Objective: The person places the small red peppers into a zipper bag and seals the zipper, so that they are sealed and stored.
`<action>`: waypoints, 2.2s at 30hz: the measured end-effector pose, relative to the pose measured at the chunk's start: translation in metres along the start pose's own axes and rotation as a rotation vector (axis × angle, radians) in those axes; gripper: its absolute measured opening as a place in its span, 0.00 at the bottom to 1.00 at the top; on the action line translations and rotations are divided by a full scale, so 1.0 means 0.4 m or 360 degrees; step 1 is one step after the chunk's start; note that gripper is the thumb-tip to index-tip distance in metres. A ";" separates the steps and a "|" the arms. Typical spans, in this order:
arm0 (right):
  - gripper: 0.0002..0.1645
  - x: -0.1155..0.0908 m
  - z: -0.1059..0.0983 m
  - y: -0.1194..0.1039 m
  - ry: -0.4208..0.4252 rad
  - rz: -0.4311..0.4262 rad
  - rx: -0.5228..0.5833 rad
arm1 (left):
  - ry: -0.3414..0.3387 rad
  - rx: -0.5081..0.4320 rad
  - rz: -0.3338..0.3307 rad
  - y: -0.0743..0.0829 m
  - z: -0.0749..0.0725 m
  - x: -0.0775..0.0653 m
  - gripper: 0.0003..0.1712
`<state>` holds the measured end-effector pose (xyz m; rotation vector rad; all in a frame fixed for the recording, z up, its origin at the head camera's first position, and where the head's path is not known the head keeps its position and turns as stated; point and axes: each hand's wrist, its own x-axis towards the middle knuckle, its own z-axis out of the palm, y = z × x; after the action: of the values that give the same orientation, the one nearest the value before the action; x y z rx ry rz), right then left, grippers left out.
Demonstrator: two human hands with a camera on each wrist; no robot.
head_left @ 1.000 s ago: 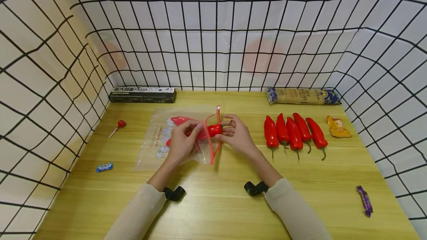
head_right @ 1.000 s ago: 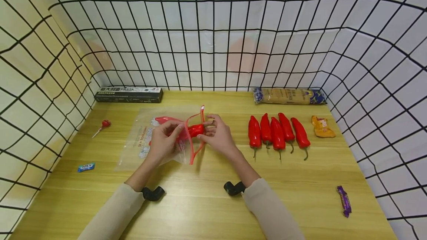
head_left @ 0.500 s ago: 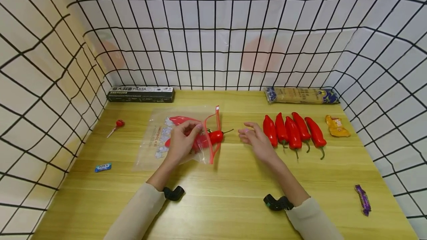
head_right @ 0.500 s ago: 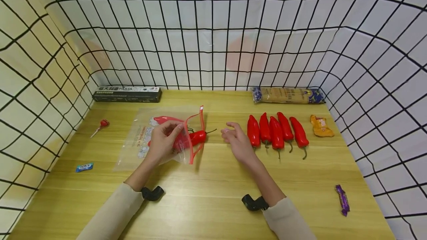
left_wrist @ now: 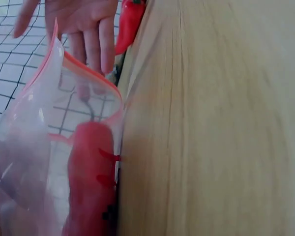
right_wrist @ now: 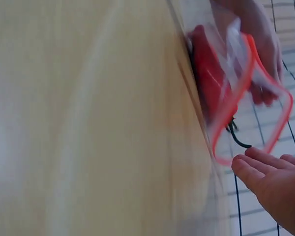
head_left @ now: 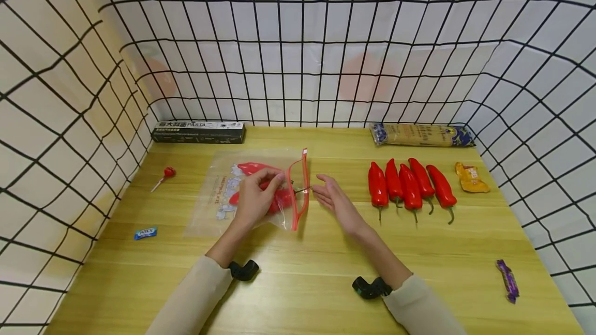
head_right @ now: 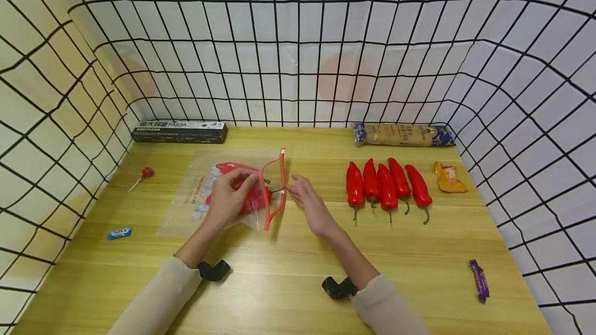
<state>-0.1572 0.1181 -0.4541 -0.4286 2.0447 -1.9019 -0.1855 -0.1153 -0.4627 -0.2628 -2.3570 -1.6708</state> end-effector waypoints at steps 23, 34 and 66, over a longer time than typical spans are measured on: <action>0.32 -0.120 -0.197 -0.019 0.0614 0.0058 -0.0920 | 0.0038 -0.0099 -0.0048 -0.014 0.006 0.006 0.13; 0.34 -0.125 -0.258 0.015 0.0792 0.0257 -0.1362 | 0.0008 -0.0067 -0.0064 0.021 -0.002 -0.002 0.11; 0.25 -0.070 -0.189 -0.032 0.0554 0.0036 -0.0984 | -0.0002 0.0037 0.0020 -0.007 0.001 0.003 0.08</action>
<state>-0.1639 0.1975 -0.4357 -0.2122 2.8489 -1.3642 -0.1875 -0.1159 -0.4650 -0.2741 -2.3691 -1.6369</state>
